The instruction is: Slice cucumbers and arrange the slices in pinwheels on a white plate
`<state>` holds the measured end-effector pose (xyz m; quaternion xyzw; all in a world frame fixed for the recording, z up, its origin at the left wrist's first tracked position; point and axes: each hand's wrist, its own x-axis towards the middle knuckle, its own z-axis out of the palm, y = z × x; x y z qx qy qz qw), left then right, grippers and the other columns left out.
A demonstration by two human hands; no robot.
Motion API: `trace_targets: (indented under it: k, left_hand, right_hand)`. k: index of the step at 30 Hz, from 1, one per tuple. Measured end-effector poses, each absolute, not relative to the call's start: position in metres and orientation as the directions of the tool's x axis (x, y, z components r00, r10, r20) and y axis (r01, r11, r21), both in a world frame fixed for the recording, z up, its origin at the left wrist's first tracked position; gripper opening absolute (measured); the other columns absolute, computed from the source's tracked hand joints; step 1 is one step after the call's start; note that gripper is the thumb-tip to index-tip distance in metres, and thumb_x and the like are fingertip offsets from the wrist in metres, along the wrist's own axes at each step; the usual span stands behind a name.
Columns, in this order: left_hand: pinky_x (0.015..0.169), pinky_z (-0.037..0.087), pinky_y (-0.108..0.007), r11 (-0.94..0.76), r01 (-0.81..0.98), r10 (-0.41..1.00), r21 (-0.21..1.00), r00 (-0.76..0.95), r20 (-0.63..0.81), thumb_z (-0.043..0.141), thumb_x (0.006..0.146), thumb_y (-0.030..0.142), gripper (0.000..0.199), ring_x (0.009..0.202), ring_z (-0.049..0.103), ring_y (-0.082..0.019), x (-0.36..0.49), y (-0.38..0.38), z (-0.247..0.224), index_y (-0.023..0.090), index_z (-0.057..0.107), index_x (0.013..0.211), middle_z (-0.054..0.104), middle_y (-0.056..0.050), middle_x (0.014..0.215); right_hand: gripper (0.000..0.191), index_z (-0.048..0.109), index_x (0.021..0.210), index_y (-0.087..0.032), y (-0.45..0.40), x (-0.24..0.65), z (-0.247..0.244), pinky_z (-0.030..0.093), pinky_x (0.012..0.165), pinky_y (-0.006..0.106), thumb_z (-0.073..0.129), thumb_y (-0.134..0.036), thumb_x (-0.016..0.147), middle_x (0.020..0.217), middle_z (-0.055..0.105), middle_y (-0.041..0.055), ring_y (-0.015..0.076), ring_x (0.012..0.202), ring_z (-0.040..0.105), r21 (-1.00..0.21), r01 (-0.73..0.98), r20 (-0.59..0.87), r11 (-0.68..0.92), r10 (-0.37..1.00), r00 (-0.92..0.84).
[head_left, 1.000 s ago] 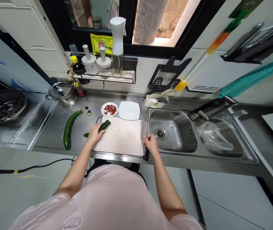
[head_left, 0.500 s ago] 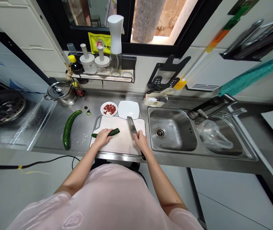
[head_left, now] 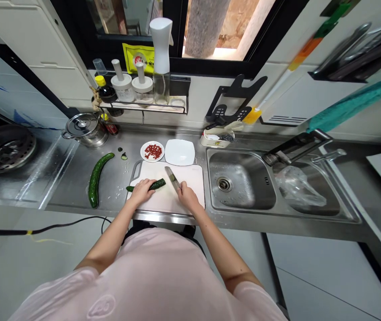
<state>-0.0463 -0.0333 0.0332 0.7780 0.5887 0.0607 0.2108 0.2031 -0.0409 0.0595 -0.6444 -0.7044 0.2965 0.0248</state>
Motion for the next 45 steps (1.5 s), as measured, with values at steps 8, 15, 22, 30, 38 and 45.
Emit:
trace_targets:
  k: [8, 15, 22, 30, 38, 45]
  left_hand:
    - [0.093, 0.038, -0.035, -0.183, 0.899, 0.949, 0.397, 0.267, -0.169, 0.056, 0.082, 0.032, 0.05, 0.111, 0.048, -0.024, -0.0432, -0.0342, 0.0367, 0.028, 0.047, 0.13, 0.055, -0.007, 0.117]
    - [0.093, 0.038, -0.036, -0.172, 0.897, 0.954, 0.406, 0.254, -0.156, 0.057, 0.081, 0.031, 0.05, 0.111, 0.049, -0.024, -0.0422, -0.0353, 0.0358, 0.028, 0.049, 0.13, 0.056, -0.007, 0.116]
    - [0.092, 0.039, -0.037, -0.175, 0.894, 0.958, 0.414, 0.251, -0.137, 0.059, 0.08, 0.032, 0.051, 0.111, 0.05, -0.025, -0.0433, -0.0357, 0.0358, 0.027, 0.048, 0.13, 0.056, -0.007, 0.116]
    - [0.092, 0.039, -0.036, -0.171, 0.89, 0.961, 0.422, 0.246, -0.13, 0.06, 0.08, 0.036, 0.052, 0.111, 0.05, -0.025, -0.0418, -0.0351, 0.0392, 0.028, 0.049, 0.13, 0.056, -0.007, 0.116]
    - [0.093, 0.039, -0.036, -0.176, 0.877, 0.965, 0.447, 0.244, -0.099, 0.058, 0.082, 0.041, 0.051, 0.111, 0.05, -0.025, -0.0408, -0.0339, 0.0397, 0.027, 0.049, 0.129, 0.056, -0.007, 0.117]
    - [0.094, 0.039, -0.036, -0.176, 0.871, 0.969, 0.458, 0.236, -0.077, 0.057, 0.083, 0.041, 0.05, 0.111, 0.05, -0.024, -0.0395, -0.0325, 0.0418, 0.026, 0.049, 0.129, 0.056, -0.007, 0.116]
  right_hand:
    - [0.017, 0.048, 0.102, -0.017, -0.0415, 0.2012, 0.06, 0.028, 0.061, 0.026, 0.035, -0.026, 0.094, 0.091, 0.066, 0.0104, 0.0197, 0.081, 0.06, -0.351, 0.935, -0.387, 0.05, 0.902, -0.193]
    - [0.019, 0.048, 0.105, -0.017, -0.0431, 0.2024, 0.0597, 0.03, 0.063, 0.026, 0.034, -0.026, 0.095, 0.092, 0.066, 0.0108, 0.0203, 0.082, 0.061, -0.364, 0.93, -0.383, 0.047, 0.903, -0.196]
    - [0.021, 0.048, 0.106, -0.017, -0.0436, 0.2018, 0.0609, 0.031, 0.064, 0.025, 0.034, -0.028, 0.096, 0.093, 0.066, 0.0109, 0.0203, 0.084, 0.061, -0.368, 0.929, -0.393, 0.029, 0.901, -0.183]
    - [0.02, 0.049, 0.105, -0.017, -0.0439, 0.2007, 0.0634, 0.029, 0.061, 0.026, 0.034, -0.026, 0.095, 0.091, 0.066, 0.0112, 0.0213, 0.082, 0.061, -0.368, 0.928, -0.381, 0.051, 0.902, -0.201]
    - [0.019, 0.048, 0.106, -0.017, -0.0433, 0.2014, 0.0585, 0.03, 0.063, 0.025, 0.035, -0.026, 0.095, 0.091, 0.066, 0.0103, 0.0202, 0.082, 0.061, -0.375, 0.926, -0.379, 0.044, 0.904, -0.196]
    - [0.019, 0.048, 0.105, -0.017, -0.0423, 0.2015, 0.0582, 0.03, 0.062, 0.025, 0.035, -0.027, 0.096, 0.091, 0.065, 0.0102, 0.0196, 0.081, 0.06, -0.382, 0.923, -0.382, 0.044, 0.902, -0.202]
